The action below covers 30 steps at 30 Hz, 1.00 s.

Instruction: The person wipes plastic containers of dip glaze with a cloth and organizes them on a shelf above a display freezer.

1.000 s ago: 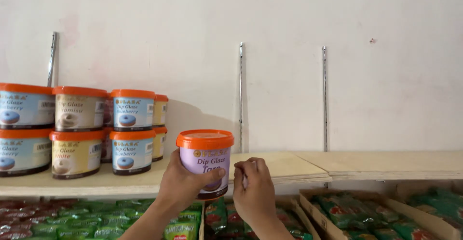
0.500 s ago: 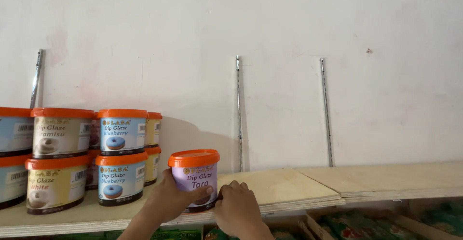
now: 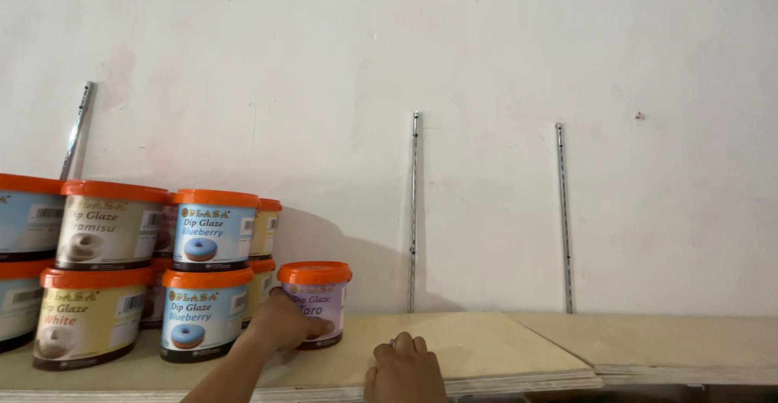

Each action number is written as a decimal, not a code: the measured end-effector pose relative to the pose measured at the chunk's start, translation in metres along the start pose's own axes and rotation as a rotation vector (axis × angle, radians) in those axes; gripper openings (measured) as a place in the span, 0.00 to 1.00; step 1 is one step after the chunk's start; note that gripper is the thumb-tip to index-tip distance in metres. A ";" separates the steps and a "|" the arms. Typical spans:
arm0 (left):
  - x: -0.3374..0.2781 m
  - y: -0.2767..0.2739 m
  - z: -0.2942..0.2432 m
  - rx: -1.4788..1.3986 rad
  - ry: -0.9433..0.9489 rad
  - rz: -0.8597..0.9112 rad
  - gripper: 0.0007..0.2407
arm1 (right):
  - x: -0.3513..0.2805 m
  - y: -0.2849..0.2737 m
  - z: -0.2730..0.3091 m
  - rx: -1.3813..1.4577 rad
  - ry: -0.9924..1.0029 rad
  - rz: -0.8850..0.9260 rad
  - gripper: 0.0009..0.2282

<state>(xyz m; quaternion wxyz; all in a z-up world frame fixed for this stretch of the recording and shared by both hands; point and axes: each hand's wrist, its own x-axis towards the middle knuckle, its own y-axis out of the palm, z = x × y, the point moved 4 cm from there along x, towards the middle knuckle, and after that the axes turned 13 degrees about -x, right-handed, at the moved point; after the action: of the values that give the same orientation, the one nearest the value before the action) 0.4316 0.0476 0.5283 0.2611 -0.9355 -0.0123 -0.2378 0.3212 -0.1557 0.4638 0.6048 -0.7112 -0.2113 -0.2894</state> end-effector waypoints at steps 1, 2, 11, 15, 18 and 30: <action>0.017 0.004 0.008 -0.006 0.004 0.004 0.46 | 0.001 0.002 -0.002 -0.007 0.004 -0.001 0.10; 0.034 0.008 0.017 0.052 -0.008 0.009 0.45 | 0.002 0.005 -0.003 -0.008 -0.014 -0.007 0.11; 0.056 0.023 0.017 0.237 -0.074 0.104 0.41 | 0.012 0.026 -0.009 0.015 0.003 0.078 0.15; 0.047 0.023 0.009 0.293 -0.167 0.140 0.48 | 0.012 0.030 -0.010 0.038 -0.009 0.096 0.16; 0.048 0.023 0.012 0.265 -0.162 0.086 0.46 | 0.008 0.027 -0.008 0.028 -0.001 0.078 0.16; 0.047 0.018 0.005 0.128 -0.191 0.032 0.49 | 0.010 0.022 -0.010 0.028 0.005 0.165 0.19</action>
<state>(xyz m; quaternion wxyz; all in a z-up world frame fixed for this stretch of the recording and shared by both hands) 0.4779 0.0292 0.5371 0.3219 -0.9353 -0.0375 -0.1420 0.3413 -0.1696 0.4556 0.6369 -0.7170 -0.1544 -0.2376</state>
